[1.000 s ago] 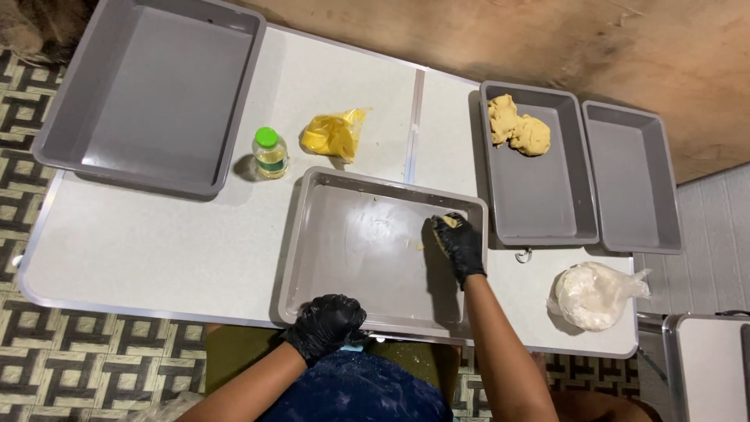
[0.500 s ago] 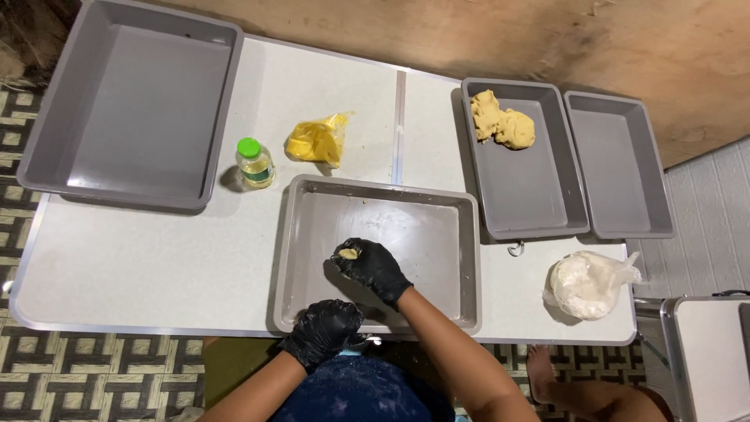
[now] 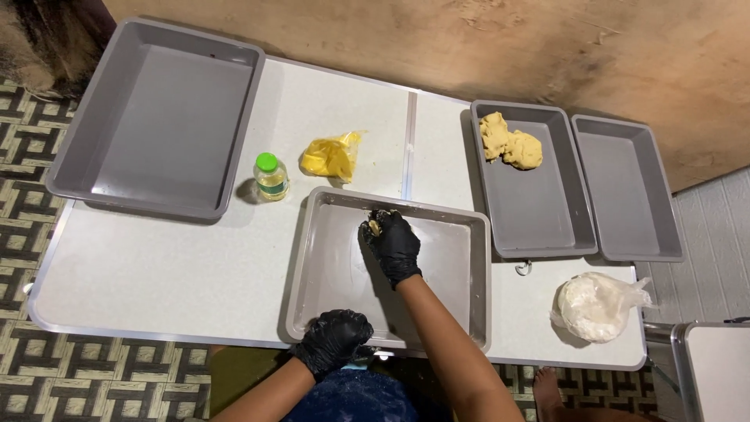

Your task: Adding green food coloring to a portion of dough and kneading it thoroughly on a tray to ensure even color distribution.

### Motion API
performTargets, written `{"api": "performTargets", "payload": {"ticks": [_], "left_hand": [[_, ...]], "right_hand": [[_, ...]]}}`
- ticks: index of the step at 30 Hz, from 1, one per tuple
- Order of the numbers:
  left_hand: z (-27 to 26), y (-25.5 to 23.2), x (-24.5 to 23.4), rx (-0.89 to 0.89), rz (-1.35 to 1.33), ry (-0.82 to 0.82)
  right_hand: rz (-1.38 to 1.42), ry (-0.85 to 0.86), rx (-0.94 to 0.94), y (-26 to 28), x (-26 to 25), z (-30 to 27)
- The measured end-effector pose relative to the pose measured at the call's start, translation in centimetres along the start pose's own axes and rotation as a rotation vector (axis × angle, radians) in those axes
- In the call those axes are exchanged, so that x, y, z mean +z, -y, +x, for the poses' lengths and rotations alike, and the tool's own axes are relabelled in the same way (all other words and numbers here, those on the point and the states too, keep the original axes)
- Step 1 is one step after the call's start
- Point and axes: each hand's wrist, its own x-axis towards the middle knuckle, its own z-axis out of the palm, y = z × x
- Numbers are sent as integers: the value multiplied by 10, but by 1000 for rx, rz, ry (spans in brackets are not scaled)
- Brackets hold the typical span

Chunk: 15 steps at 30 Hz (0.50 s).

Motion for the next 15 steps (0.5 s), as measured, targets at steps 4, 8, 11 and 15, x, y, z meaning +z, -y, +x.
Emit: {"api": "performTargets", "payload": {"ticks": [4, 8, 11, 15], "left_hand": [[-1, 1, 2, 13, -53, 64], [-4, 6, 20, 29, -71, 23], [-2, 1, 11, -29, -29, -3], [-3, -4, 8, -29, 83, -22]], "right_hand": [[57, 35, -120, 33, -4, 8], [-27, 57, -194, 59, 8, 13], [-62, 137, -237, 66, 21, 8], [-71, 118, -482, 33, 55, -10]]}}
